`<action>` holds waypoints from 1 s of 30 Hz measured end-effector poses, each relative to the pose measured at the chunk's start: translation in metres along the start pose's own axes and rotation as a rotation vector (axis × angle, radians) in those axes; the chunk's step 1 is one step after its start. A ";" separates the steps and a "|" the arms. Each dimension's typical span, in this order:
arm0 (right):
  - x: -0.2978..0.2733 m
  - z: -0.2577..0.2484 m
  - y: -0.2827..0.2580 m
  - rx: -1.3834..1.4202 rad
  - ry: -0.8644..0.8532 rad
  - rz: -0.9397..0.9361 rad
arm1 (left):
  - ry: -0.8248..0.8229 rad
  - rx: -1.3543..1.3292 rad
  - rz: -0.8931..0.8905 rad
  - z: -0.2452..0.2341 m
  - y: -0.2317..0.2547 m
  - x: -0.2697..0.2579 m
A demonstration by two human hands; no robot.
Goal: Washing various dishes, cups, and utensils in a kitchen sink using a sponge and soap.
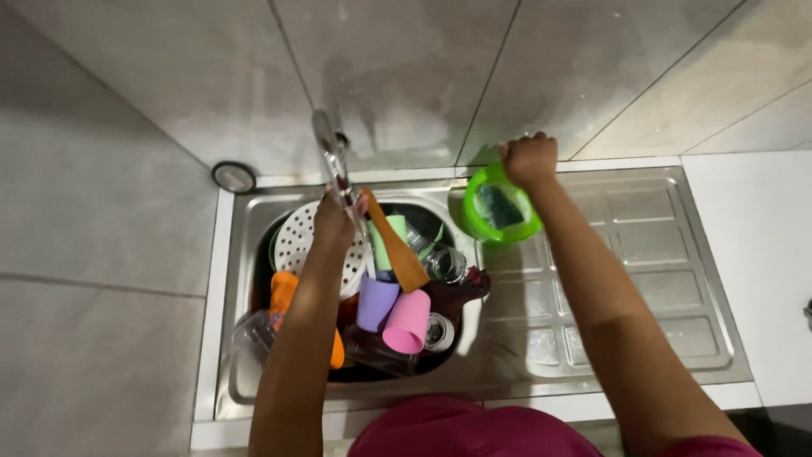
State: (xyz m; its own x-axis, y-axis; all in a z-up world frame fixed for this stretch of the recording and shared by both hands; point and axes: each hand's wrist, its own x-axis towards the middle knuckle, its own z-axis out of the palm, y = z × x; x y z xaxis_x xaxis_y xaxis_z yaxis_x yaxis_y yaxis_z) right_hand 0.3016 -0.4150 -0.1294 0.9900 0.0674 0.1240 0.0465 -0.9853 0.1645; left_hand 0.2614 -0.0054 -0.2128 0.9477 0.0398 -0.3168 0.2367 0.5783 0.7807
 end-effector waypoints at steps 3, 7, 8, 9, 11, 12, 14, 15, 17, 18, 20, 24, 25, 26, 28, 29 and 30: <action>0.020 0.013 0.001 0.090 -0.108 0.023 | -0.025 -0.105 -0.050 0.009 0.011 -0.015; 0.030 0.003 0.020 0.465 -0.091 -0.028 | -0.011 -0.063 -0.086 0.014 0.028 -0.024; 0.020 0.002 0.017 0.293 -0.104 -0.030 | -0.004 -0.093 -0.107 0.006 0.020 -0.022; 0.010 0.001 0.014 0.122 -0.117 -0.034 | 0.004 -0.123 -0.128 -0.001 0.013 -0.021; 0.010 -0.004 0.007 0.313 -0.040 -0.023 | 0.005 -0.166 -0.121 0.005 0.018 -0.019; 0.004 -0.005 0.005 0.509 0.030 -0.006 | 0.009 -0.201 -0.123 0.008 0.020 -0.021; 0.009 -0.014 0.011 0.609 -0.017 0.024 | 0.019 -0.223 -0.132 0.012 0.020 -0.026; 0.014 -0.017 0.011 0.711 -0.066 0.044 | 0.037 -0.247 -0.136 0.012 0.021 -0.027; 0.013 -0.007 0.009 0.661 0.011 0.041 | 0.052 -0.249 -0.138 0.014 0.026 -0.017; 0.004 0.002 0.009 0.609 0.072 0.043 | 0.075 -0.250 -0.156 0.012 0.022 -0.019; 0.002 -0.005 0.004 0.596 0.069 0.049 | 0.090 -0.230 -0.170 0.008 0.017 -0.018; 0.014 0.000 0.016 0.643 -0.030 0.009 | 0.071 -0.183 -0.156 0.007 0.018 -0.015; 0.014 -0.005 0.013 0.644 -0.027 0.006 | 0.070 -0.184 -0.152 0.011 0.021 -0.015; 0.011 -0.007 0.009 0.609 -0.010 0.040 | 0.093 -0.175 -0.157 0.013 0.022 -0.018; 0.010 0.000 0.006 0.574 -0.002 0.065 | 0.128 -0.172 -0.162 0.013 0.017 -0.018; 0.010 0.007 0.007 0.494 0.008 0.064 | 0.139 -0.182 -0.162 0.010 0.013 -0.017; 0.014 0.013 0.008 0.416 0.027 0.065 | 0.144 -0.190 -0.157 0.009 0.012 -0.012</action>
State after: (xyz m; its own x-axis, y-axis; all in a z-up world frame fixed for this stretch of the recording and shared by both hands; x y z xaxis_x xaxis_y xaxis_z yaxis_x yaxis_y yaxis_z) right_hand 0.3173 -0.4239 -0.1394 0.9891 0.0013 0.1475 0.0390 -0.9668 -0.2527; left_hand 0.2546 -0.0067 -0.1944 0.8591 0.0452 -0.5098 0.3207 0.7287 0.6051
